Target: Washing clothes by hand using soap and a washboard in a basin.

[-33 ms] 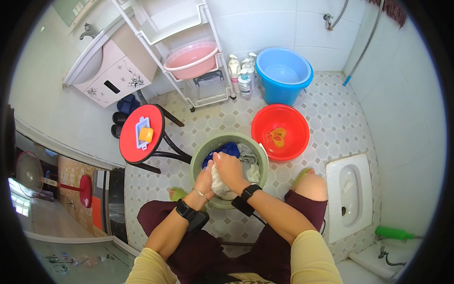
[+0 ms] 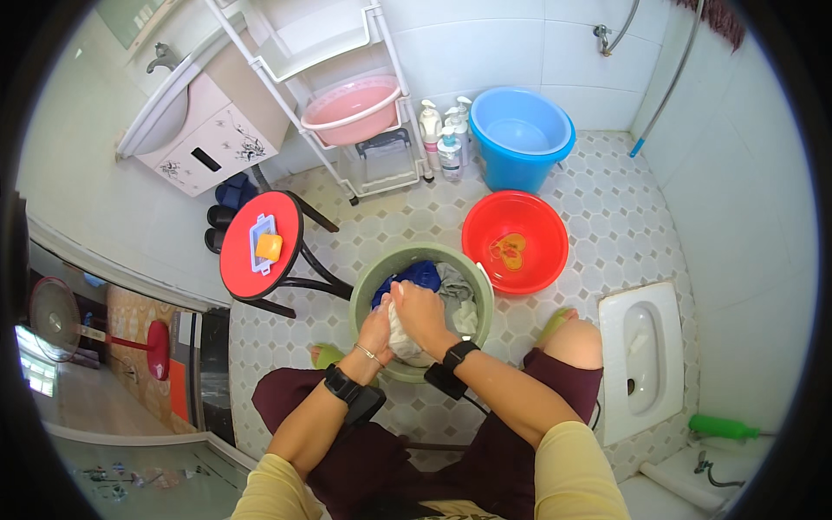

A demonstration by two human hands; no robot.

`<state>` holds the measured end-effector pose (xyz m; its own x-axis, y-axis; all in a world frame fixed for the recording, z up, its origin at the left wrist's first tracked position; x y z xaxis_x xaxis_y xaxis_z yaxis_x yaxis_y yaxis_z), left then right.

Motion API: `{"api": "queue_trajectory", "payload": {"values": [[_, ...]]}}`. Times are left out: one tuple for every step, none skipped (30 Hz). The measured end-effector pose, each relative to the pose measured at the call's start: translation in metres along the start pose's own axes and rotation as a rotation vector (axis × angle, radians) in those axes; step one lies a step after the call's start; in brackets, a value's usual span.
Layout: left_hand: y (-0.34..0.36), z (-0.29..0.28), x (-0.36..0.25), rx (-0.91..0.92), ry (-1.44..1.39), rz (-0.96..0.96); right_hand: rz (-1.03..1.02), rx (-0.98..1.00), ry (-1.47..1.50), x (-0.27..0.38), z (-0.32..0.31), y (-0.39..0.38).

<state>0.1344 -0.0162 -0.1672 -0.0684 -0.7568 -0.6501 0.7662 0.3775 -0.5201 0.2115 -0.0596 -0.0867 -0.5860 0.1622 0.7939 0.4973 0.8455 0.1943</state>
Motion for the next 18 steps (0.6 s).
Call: {"api": "queue_trajectory", "payload": {"values": [[-0.005, 0.005, 0.002, -0.038, -0.027, -0.06, 0.171, 0.094, -0.058, -0.01, 0.002, -0.001], [-0.01, 0.001, -0.005, -0.196, 0.139, -0.057, 0.089, 0.108, -0.115, 0.004, 0.005, -0.007], [-0.006, -0.013, -0.001, -0.205, 0.136, -0.047, 0.078, 0.114, -0.111, 0.014, 0.01, -0.011], [0.005, -0.031, 0.003, -0.115, 0.039, 0.022, 0.009, 0.068, -0.051, 0.027, 0.012, -0.015], [0.012, -0.037, 0.006, -0.016, -0.057, 0.083, -0.049, 0.019, 0.002, 0.033, 0.01, -0.018], [0.006, -0.015, 0.01, -0.049, 0.002, 0.018, -0.048, 0.002, -0.034, 0.022, 0.003, -0.017], [0.003, -0.01, 0.011, -0.046, 0.003, 0.016, -0.046, -0.001, -0.036, 0.015, 0.0, -0.014], [0.0, -0.008, 0.014, -0.057, 0.074, 0.004, 0.074, 0.045, -0.033, -0.005, 0.003, -0.01], [-0.003, -0.005, 0.013, -0.065, 0.147, -0.006, 0.194, 0.087, -0.03, -0.025, 0.005, -0.007], [-0.009, 0.009, 0.007, -0.014, 0.119, -0.046, 0.244, 0.073, 0.002, -0.038, 0.005, -0.005], [-0.003, 0.003, 0.008, -0.009, 0.122, -0.047, 0.245, 0.067, 0.001, -0.049, 0.003, -0.004], [0.003, -0.015, 0.001, -0.063, 0.299, 0.036, 0.268, 0.014, 0.162, -0.055, 0.0, 0.0], [0.005, -0.027, -0.008, -0.118, 0.472, 0.116, 0.293, -0.036, 0.322, -0.053, -0.009, 0.004], [0.006, -0.042, -0.011, -0.121, 0.471, 0.119, 0.3, 0.015, 0.434, -0.049, -0.013, 0.006], [0.004, -0.042, -0.016, -0.064, 0.551, 0.093, 0.302, 0.013, 0.428, -0.046, -0.019, 0.004], [0.005, -0.037, -0.016, -0.005, 0.631, 0.067, 0.229, 0.048, 0.492, -0.039, -0.02, 0.004], [0.005, -0.033, -0.013, 0.0, 0.627, 0.067, 0.155, 0.084, 0.556, -0.031, -0.021, 0.004], [-0.006, -0.023, -0.012, -0.088, 0.467, -0.025, 0.194, 0.166, 0.549, -0.025, -0.022, 0.0]]}}
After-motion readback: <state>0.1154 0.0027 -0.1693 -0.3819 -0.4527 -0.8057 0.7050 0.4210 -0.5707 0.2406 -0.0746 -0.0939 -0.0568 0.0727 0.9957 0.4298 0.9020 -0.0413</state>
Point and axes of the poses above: each hand's wrist, its own y-axis towards the middle knuckle, its own z-axis out of the palm, x = y × z, the point moved 7 cm from there along y, towards the middle knuckle, and after that the axes turned 11 degrees about x, right-handed, at the moved point
